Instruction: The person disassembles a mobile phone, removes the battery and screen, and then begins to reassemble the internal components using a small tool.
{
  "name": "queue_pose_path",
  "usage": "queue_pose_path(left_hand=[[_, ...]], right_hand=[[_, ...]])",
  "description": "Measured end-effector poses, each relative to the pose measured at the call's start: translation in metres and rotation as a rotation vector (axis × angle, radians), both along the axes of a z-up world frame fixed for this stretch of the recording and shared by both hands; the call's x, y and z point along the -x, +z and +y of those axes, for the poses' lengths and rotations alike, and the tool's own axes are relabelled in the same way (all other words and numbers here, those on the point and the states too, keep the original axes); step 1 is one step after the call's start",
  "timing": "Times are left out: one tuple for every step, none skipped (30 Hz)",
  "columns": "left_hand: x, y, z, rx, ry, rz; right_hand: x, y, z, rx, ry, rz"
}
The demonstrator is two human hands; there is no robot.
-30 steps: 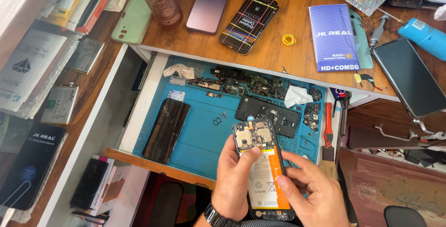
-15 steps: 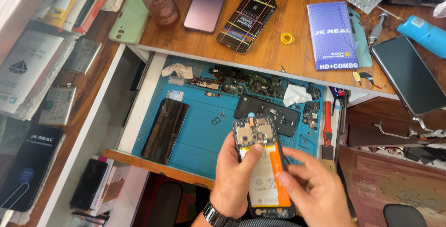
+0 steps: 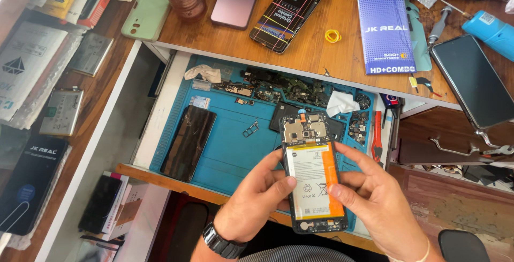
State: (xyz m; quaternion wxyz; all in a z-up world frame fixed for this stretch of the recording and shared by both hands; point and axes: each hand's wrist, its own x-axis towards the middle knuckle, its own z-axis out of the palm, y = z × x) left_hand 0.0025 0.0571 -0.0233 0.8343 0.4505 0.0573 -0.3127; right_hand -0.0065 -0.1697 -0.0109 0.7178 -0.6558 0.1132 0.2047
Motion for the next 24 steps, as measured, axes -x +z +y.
queue_pose_path(left_hand=[[0.001,-0.001,0.0,0.0,0.0,0.001],[0.002,-0.002,0.0,-0.034,0.004,-0.048],[0.003,-0.003,0.001,-0.067,0.008,-0.098],[0.003,-0.003,0.0,-0.067,0.009,-0.099],[0.003,-0.003,0.0,-0.095,0.004,-0.127],[0.003,-0.003,0.0,-0.121,-0.002,-0.156],[0.003,-0.003,-0.001,-0.121,-0.002,-0.158],[0.002,-0.002,-0.001,-0.144,-0.01,-0.173],[0.001,-0.001,-0.001,-0.168,-0.017,-0.188],[0.001,0.0,-0.002,-0.167,-0.019,-0.194],[0.001,0.002,-0.004,-0.108,0.028,-0.181],[-0.001,0.004,-0.006,-0.049,0.076,-0.169],[-0.003,0.006,-0.009,-0.048,0.074,-0.176],[-0.005,0.009,-0.012,-0.066,0.158,-0.158],[-0.006,0.011,-0.015,-0.082,0.242,-0.14],[-0.007,0.014,-0.018,-0.083,0.245,-0.145],[-0.007,0.016,-0.022,-0.041,0.3,-0.141],[-0.009,0.019,-0.024,0.004,0.354,-0.14],[-0.01,0.021,-0.025,0.005,0.355,-0.148],[-0.01,0.024,-0.026,-0.059,0.363,-0.137],[-0.012,0.026,-0.028,-0.124,0.372,-0.125],[-0.011,0.027,-0.029,-0.122,0.369,-0.125],[-0.01,0.027,-0.03,-0.108,0.38,-0.121],[-0.01,0.028,-0.03,-0.098,0.396,-0.124]], right_hand=[[-0.001,0.001,0.0,-0.002,0.004,-0.015],[-0.001,0.001,0.0,-0.003,0.006,-0.015],[-0.001,0.002,0.0,0.011,-0.005,0.001],[-0.001,0.003,0.0,0.027,-0.017,0.016],[-0.001,0.003,0.0,0.027,-0.016,0.014],[-0.001,0.003,0.0,0.016,-0.019,0.014],[-0.001,0.002,-0.001,0.004,-0.022,0.015],[0.0,-0.001,-0.002,0.005,-0.023,0.012],[0.001,-0.004,-0.004,0.023,-0.009,0.0],[0.002,-0.008,-0.007,0.043,0.004,-0.014],[0.004,-0.014,-0.01,0.044,0.001,-0.02],[0.006,-0.02,-0.012,0.04,0.041,-0.045],[0.008,-0.026,-0.014,0.036,0.082,-0.069],[0.01,-0.032,-0.016,0.036,0.083,-0.075],[0.012,-0.037,-0.017,0.117,0.11,-0.027],[0.015,-0.041,-0.017,0.198,0.138,0.022],[0.018,-0.044,-0.016,0.196,0.141,0.017],[0.021,-0.047,-0.012,0.152,0.144,-0.016],[0.02,-0.048,-0.01,0.107,0.147,-0.049],[0.019,-0.047,-0.008,0.108,0.144,-0.059],[0.021,-0.046,-0.002,0.074,0.084,-0.015],[0.025,-0.044,0.001,0.04,0.022,0.04],[0.026,-0.042,0.0,0.041,0.019,0.04],[0.026,-0.042,0.001,0.085,0.033,0.013]])
